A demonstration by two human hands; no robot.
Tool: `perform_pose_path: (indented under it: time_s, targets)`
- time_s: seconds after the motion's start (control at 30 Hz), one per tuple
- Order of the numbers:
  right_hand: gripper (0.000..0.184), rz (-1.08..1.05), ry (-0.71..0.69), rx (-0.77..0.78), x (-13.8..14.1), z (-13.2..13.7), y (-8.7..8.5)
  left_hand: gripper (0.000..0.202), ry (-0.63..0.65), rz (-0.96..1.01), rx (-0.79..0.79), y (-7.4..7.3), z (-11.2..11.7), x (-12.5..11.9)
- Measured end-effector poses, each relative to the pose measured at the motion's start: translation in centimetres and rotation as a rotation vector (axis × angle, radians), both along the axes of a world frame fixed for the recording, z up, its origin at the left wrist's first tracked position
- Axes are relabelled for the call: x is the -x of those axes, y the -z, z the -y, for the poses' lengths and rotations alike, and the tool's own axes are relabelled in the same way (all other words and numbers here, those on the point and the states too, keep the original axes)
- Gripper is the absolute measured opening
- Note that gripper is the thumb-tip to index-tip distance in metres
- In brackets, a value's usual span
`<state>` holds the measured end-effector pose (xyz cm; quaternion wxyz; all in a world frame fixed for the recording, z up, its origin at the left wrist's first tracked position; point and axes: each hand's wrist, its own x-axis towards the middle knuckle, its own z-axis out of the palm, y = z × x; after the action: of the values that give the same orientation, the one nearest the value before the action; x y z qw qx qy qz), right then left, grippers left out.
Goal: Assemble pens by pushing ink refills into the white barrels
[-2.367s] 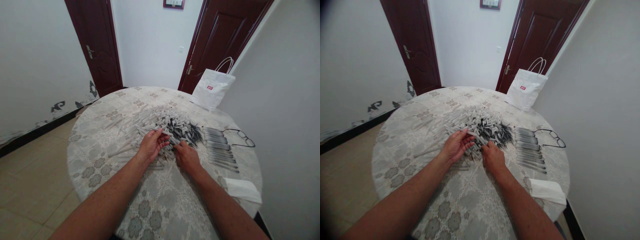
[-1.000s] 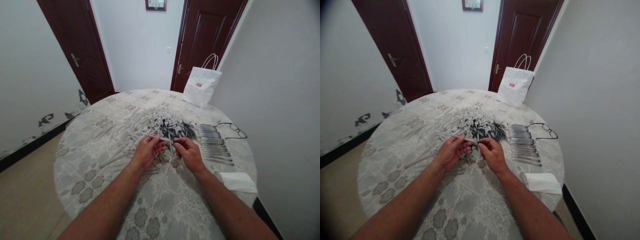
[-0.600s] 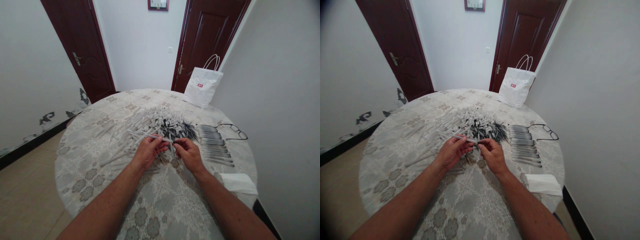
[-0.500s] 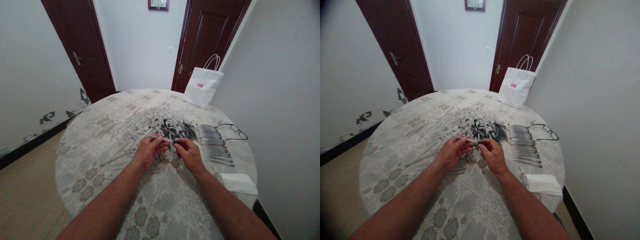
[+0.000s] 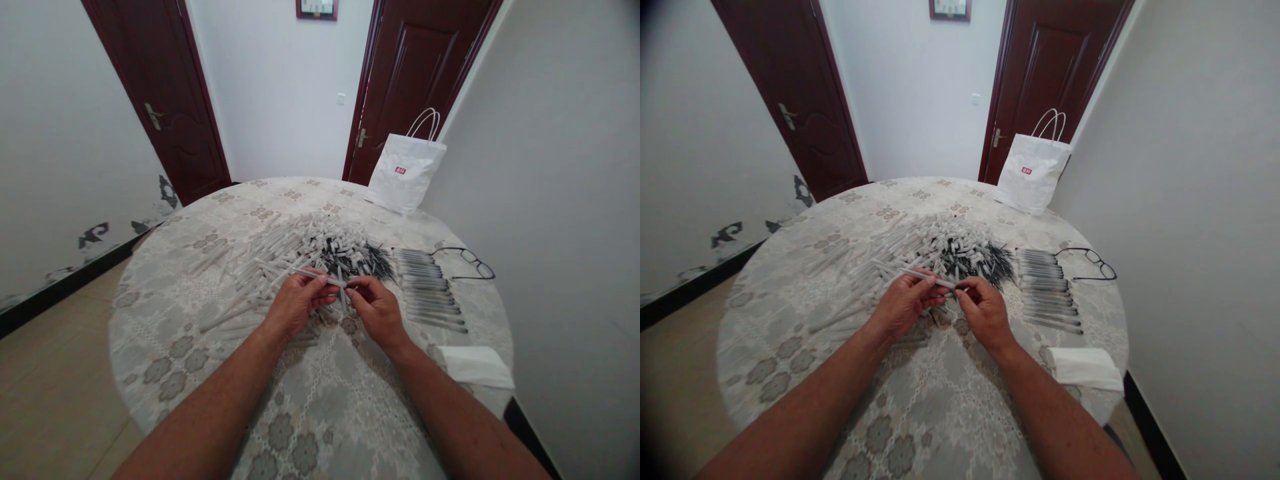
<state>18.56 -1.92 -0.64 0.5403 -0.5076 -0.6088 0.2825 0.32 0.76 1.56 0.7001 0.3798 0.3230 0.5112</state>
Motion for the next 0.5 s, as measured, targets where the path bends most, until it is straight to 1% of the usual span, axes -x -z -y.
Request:
perform_pose_path:
  time_s: [0.1, 0.2, 0.3, 0.43, 0.5]
  targets:
    - [0.02, 0.076, 0.029, -0.051, -0.07, 0.07, 0.05, 0.028, 0.001, -0.027, -0.005, 0.13, -0.1, 0.05]
    - [0.026, 0.065, 0.026, -0.004, -0.21, 0.12, -0.05, 0.028, 0.008, -0.035, -0.012, 0.19, -0.16, 0.14]
    - [0.031, 0.086, -0.009, 0.051, -0.43, 0.13, -0.26, 0.028, 0.019, -0.041, -0.021, 0.15, -0.11, 0.16]
    - [0.044, 0.129, -0.059, 0.092, -0.51, 0.17, -0.3, 0.027, 0.03, -0.057, -0.021, 0.12, -0.02, 0.08]
    - [0.043, 0.101, -0.069, 0.092, -0.4, 0.24, -0.19, 0.028, 0.027, -0.056, -0.012, 0.16, -0.03, 0.04]
